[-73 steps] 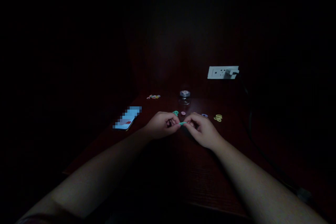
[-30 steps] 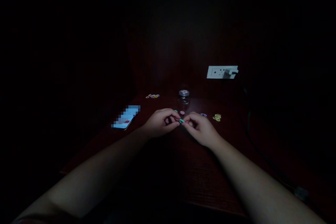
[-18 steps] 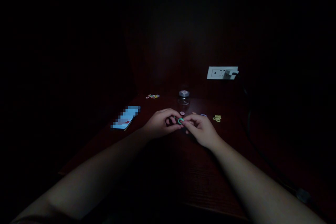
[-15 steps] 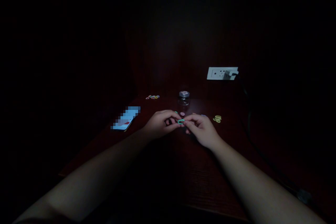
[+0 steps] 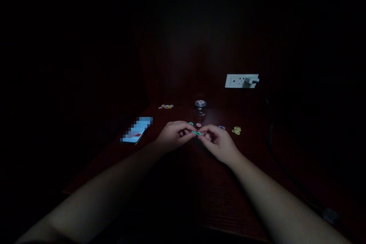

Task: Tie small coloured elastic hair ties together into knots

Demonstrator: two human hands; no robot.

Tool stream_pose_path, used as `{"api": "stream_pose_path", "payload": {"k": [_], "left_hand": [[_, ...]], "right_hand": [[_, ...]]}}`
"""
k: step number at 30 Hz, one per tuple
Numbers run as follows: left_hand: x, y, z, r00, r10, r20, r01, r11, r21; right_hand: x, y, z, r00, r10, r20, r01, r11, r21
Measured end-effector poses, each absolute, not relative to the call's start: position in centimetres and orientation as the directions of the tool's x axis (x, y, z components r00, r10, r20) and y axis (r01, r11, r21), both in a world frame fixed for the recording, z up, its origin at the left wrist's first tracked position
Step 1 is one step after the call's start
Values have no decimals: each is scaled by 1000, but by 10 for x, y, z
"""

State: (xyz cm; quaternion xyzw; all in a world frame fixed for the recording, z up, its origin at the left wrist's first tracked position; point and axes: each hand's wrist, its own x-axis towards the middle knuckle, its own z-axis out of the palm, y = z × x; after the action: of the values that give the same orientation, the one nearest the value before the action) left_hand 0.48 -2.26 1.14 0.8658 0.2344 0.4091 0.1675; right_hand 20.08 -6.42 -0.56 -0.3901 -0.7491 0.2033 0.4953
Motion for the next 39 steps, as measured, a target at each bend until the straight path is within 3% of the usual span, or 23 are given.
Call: {"api": "stream_pose_path", "payload": {"k": [14,39], "left_hand": [[5,-22,9,578,538,613,264,-835,483],[5,-23,9,576,546,608,264,-828,494]], "right_hand": [[204,-65,0,-260,722,641,491,670,-556],[205,-64,-5,-217,766,605,470,625,-623]]}}
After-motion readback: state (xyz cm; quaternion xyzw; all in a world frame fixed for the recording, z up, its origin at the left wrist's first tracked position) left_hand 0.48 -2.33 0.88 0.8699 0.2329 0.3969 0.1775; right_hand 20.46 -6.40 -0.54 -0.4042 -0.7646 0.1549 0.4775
